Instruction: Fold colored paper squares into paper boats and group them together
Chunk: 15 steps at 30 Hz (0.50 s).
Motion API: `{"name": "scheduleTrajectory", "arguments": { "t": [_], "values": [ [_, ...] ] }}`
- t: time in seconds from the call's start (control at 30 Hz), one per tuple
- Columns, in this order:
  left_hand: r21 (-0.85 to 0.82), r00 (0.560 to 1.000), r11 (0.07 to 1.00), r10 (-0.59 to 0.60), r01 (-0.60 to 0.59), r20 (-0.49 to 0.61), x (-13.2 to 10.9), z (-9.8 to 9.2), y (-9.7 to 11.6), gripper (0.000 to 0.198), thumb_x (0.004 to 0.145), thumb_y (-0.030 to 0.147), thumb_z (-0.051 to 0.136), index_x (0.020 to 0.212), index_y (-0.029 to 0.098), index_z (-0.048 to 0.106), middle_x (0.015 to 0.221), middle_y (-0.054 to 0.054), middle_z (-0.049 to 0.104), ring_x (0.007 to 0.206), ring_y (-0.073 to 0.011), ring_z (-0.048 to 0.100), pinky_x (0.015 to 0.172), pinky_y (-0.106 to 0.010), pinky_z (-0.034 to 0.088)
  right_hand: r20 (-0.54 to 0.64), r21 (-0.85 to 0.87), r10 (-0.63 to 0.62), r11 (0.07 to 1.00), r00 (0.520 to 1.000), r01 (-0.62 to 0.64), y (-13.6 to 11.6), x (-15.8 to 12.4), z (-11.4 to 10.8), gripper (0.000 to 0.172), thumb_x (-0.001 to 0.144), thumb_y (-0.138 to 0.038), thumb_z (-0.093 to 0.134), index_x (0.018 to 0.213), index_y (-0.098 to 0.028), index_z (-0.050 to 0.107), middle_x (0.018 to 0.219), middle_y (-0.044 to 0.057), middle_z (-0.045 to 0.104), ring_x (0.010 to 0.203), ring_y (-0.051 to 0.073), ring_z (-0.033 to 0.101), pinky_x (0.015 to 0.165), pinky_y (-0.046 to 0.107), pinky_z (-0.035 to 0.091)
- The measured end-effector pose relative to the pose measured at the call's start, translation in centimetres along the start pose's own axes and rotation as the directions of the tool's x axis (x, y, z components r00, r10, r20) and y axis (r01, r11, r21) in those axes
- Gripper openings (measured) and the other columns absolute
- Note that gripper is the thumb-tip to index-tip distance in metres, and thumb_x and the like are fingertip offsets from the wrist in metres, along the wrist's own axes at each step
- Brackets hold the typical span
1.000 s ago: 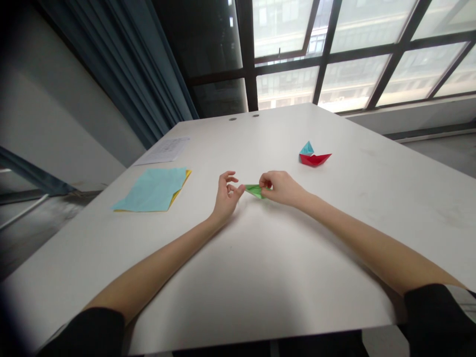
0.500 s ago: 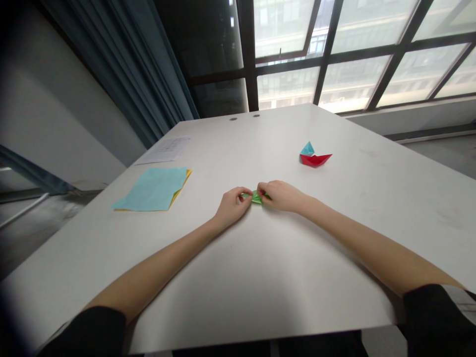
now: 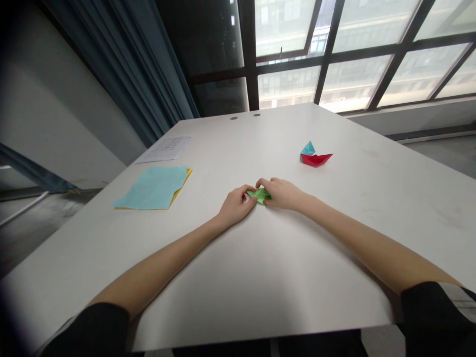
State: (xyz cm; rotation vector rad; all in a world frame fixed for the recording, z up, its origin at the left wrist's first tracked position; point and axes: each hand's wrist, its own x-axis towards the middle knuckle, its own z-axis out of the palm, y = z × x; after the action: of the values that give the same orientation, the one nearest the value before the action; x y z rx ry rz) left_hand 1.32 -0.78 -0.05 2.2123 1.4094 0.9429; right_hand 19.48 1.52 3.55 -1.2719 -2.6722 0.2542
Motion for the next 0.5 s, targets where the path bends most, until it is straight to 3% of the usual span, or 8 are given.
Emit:
{"name": "scheduleTrajectory", "arguments": {
  "t": [0.13, 0.3, 0.5],
  "values": [
    [0.041, 1.000, 0.999, 0.026, -0.026, 0.016, 0.00, 0.10, 0.30, 0.022, 0.079, 0.030, 0.053, 0.098, 0.019, 0.058, 0.082, -0.003, 0.063, 0.074, -0.0180, 0.055, 0.070, -0.030, 0.043, -0.034, -0.069, -0.003, 0.998, 0.999, 0.000, 0.01, 0.13, 0.09, 0.045, 0.069, -0.028, 0.057, 0.113, -0.021, 0.048, 0.088, 0.007, 0.067, 0.092, 0.026, 0.054, 0.075, 0.034, 0.039],
    [0.089, 0.999, 0.995, 0.035, -0.036, 0.021, -0.01, 0.27, 0.28, 0.025, 0.080, 0.032, 0.051, 0.102, 0.020, 0.055, 0.083, -0.003, 0.062, 0.075, -0.0175, 0.054, 0.070, -0.029, 0.042, -0.016, -0.011, 0.053, 0.999, 0.998, -0.053, 0.39, 0.30, 0.26, 0.047, 0.066, -0.031, 0.060, 0.112, -0.022, 0.049, 0.093, 0.006, 0.067, 0.096, 0.026, 0.052, 0.080, 0.038, 0.037],
    [0.090, 0.999, 0.996, 0.018, -0.021, 0.037, 0.03, 0.25, 0.32, 0.025, 0.079, 0.033, 0.052, 0.100, 0.020, 0.056, 0.084, -0.003, 0.063, 0.077, -0.0175, 0.054, 0.072, -0.029, 0.042, 0.022, 0.002, 0.053, 0.999, 0.998, -0.053, 0.25, 0.27, -0.01, 0.036, 0.070, -0.033, 0.057, 0.105, -0.022, 0.057, 0.091, 0.005, 0.068, 0.095, 0.026, 0.053, 0.080, 0.039, 0.038]
  ]
}}
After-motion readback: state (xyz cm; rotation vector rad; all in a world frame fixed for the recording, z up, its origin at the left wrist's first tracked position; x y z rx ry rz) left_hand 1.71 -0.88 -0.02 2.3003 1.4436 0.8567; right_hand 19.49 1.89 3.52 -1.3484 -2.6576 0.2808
